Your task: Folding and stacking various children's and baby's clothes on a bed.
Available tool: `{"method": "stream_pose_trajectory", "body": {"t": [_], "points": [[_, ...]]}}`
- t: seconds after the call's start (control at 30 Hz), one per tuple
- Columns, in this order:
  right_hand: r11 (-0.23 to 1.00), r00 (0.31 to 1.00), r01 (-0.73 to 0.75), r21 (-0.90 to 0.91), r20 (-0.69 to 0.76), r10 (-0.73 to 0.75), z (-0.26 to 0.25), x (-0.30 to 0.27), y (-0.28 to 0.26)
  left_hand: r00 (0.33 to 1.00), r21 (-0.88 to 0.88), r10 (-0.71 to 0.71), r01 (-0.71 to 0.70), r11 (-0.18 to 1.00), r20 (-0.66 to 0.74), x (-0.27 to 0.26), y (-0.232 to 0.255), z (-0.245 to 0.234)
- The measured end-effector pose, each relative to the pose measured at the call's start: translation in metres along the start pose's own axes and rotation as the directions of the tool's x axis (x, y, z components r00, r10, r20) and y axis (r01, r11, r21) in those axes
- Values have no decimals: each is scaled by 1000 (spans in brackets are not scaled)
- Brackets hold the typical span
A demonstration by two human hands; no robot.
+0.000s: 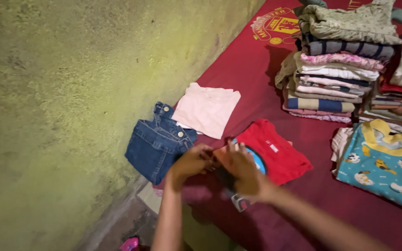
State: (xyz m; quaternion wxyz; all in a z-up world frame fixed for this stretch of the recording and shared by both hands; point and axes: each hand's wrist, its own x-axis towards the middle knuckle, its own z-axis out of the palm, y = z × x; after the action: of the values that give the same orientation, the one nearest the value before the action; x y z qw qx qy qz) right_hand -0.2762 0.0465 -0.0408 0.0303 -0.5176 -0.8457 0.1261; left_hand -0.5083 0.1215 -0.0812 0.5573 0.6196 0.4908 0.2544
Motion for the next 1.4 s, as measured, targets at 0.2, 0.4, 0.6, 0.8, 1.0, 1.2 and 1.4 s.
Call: {"method": "stream_pose_trajectory", "body": {"t": [0.2, 0.4, 0.6, 0.8, 1.0, 1.2, 1.4], "points": [[547, 976, 197, 814, -217, -29, -57, -5, 0, 996, -80, -93, 94, 992, 9, 7, -2, 3], [986, 889, 137, -91, -427, -163, 21, -32, -52, 994, -46, -96, 98, 994, 57, 20, -11, 0], [994, 971, 95, 58, -224, -80, -2, -35, -61, 993, 0, -108, 108, 994, 42, 6, 14, -1], [985, 822, 163, 55, -559, -105, 23, -33, -59, 979, 87, -191, 185, 979, 71, 15, -5, -3], [955, 670, -13, -297, -712, -213, 19, -29, -55, 995, -214, 10, 12, 977, 101, 8, -14, 6], [824, 800, 494, 278, -515, -306, -54, -49, 5, 904, -478, -269, 408, 778, 333, -15, 56, 50], [827, 889, 449, 338, -259, -376, -118, -144, 52, 712, -570, -136, 648, 505, 689, -26, 148, 142]]}}
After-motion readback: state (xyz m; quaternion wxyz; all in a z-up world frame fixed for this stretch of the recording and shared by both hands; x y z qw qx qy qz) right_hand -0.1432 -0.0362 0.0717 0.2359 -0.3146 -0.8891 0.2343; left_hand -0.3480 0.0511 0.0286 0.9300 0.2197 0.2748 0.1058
